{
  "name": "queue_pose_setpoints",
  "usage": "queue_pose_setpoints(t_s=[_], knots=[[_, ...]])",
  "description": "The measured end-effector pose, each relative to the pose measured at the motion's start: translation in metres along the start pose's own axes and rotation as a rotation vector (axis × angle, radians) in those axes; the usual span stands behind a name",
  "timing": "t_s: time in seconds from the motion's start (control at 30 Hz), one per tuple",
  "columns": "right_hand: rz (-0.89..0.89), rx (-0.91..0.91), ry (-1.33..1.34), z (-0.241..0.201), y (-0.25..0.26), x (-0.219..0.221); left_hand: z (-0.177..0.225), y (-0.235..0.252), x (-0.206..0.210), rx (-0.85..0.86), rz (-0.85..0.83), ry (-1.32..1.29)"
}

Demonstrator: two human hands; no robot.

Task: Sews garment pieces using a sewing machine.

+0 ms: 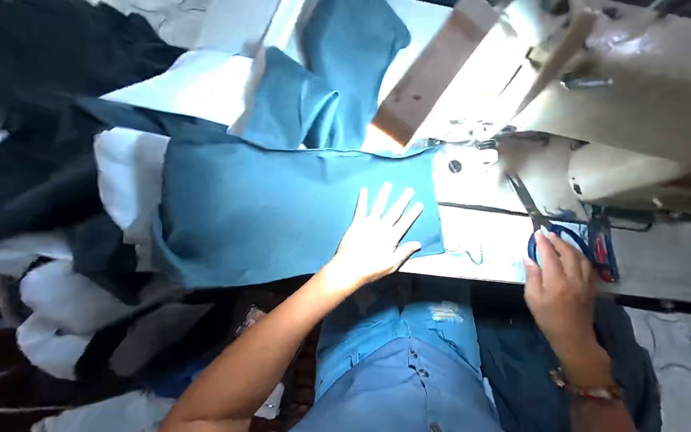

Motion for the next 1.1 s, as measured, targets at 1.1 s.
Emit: queue_pose_setpoints(t_s=[1.1], knots=[[-0.381, 0.263, 1.390, -0.058, -0.121, 0.040, 0.005, 0.033, 0.005, -0.226, -0.063, 0.153]])
Point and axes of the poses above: each hand's wrist, its own y-axis towards the middle knuckle, its own x-axis out of the palm, z = x × y, the point moved 5 cm from there along y, towards the middle knuckle, and after that the axes turned 2 degrees about -y, right-handed, at the moved point
